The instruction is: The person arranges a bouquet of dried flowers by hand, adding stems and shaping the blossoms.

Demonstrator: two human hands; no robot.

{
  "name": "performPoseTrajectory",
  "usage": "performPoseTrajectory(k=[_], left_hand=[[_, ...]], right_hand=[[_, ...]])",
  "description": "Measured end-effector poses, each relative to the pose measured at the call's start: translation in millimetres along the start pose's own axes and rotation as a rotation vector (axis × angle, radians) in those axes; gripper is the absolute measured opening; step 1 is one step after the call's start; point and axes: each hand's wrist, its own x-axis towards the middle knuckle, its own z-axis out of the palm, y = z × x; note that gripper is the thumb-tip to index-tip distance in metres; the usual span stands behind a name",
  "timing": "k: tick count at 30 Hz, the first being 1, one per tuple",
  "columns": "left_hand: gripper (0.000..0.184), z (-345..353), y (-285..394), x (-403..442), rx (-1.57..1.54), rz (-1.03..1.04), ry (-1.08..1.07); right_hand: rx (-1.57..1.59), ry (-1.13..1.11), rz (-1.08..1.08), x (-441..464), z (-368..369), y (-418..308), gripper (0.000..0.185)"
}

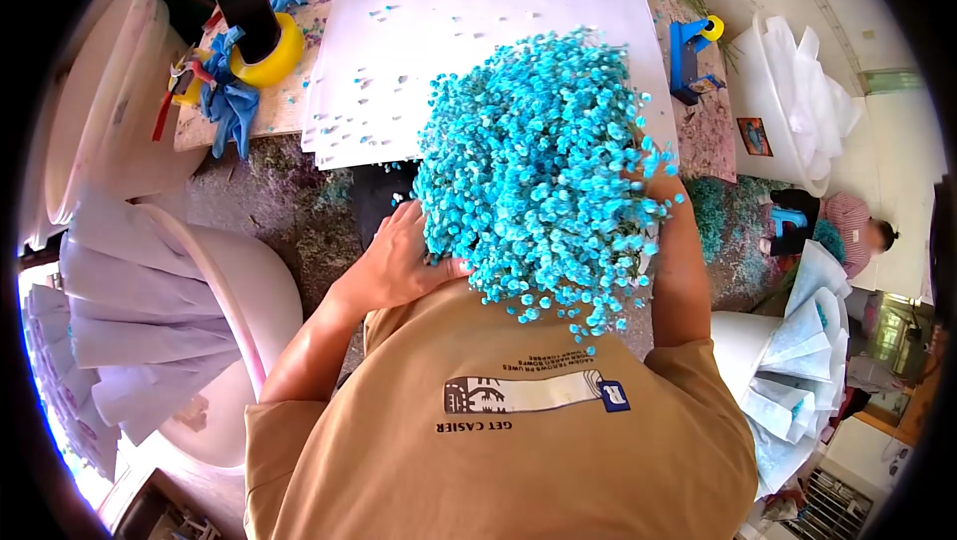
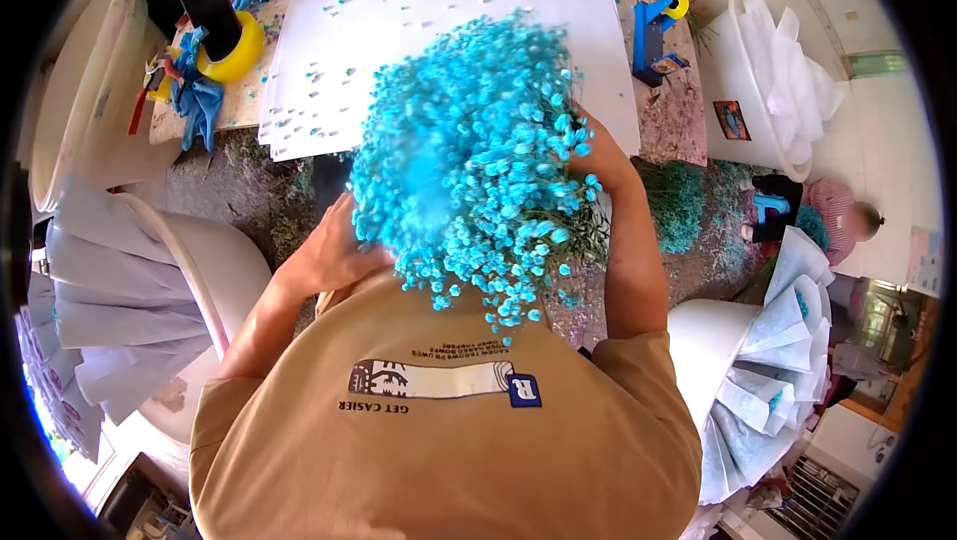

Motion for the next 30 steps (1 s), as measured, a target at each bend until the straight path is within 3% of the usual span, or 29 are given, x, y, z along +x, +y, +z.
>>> performPoseTrajectory(k=[1, 5, 9, 13, 14, 15, 16, 17, 19, 20, 23, 24, 26, 27, 28, 30], left_hand=[[0.066, 4.7, -2.1, 3.9, -0.202, 0.145, 0.079], [0.064, 5.8, 5.1, 20.4, -0.456, 0.085, -0.059], [0.061, 6.4, 21.9, 50.8, -0.657, 0.211, -0.090], [0.045, -23.7, 49.9, 96.9, -0.640, 0.259, -0.025], [0.038, -37.6, 42.7, 111.0, -0.624, 0.153, -0.069], [0.037, -49.2, 38.1, 123.6, -0.535, 0.233, 0.006], [0.046, -61.5, 16.8, 134.3, -0.686, 0.317, 0.017], [0.054, -71.0, 7.2, 141.4, -0.498, 0.143, 0.200], [0.051, -93.1, -16.8, 131.8, -0.213, 0.101, 0.544], [0.048, -103.7, -17.6, 116.9, -0.118, 0.086, 0.680], [0.034, -96.3, 58.5, 58.1, -0.329, 0.343, 0.880], [0.032, -88.4, 79.8, 39.1, -0.186, 0.471, 0.814], [0.036, -63.7, 102.4, 29.0, -0.075, 0.765, 0.442], [0.039, -48.4, 106.0, 34.7, -0.048, 0.915, 0.238], [0.040, -39.4, 120.0, 39.0, 0.158, 0.895, 0.098], [0.043, -2.9, 111.7, 49.5, 0.445, 0.714, 0.204]], right_hand=[[-0.098, 0.017, -0.044, -1.7, 6.3, -10.8, 0.096], [-0.251, 0.183, -0.018, -31.4, -6.0, -7.3, 0.091], [-0.440, 0.409, 0.022, -72.1, -37.6, -15.9, 0.086], [-0.075, 0.370, -0.096, -108.5, -72.4, -63.6, 0.080], [0.021, 0.351, -0.134, -115.5, -79.0, -81.7, 0.078], [0.057, 0.417, -0.116, -110.7, -61.5, -104.7, 0.076], [0.094, 0.484, -0.099, -106.2, -43.8, -127.9, 0.073], [0.133, 0.552, -0.085, -102.0, -25.9, -151.2, 0.071], [-0.137, 0.406, -0.176, -76.5, -11.3, -147.6, 0.069], [-0.083, 0.349, -0.130, -66.1, -1.3, -139.3, 0.073], [-0.298, 0.441, -0.206, -43.2, 34.5, -120.9, 0.085], [-0.287, 0.407, -0.215, -37.3, 41.1, -123.5, 0.085], [-0.374, 0.532, -0.190, -29.1, 47.1, -138.6, 0.088], [-0.289, 0.548, -0.170, -29.0, 49.0, -150.5, 0.074], [-0.289, 0.535, -0.174, -27.6, 47.7, -147.7, 0.074], [-0.048, 0.547, -0.101, -25.2, 36.0, -135.0, 0.054]])
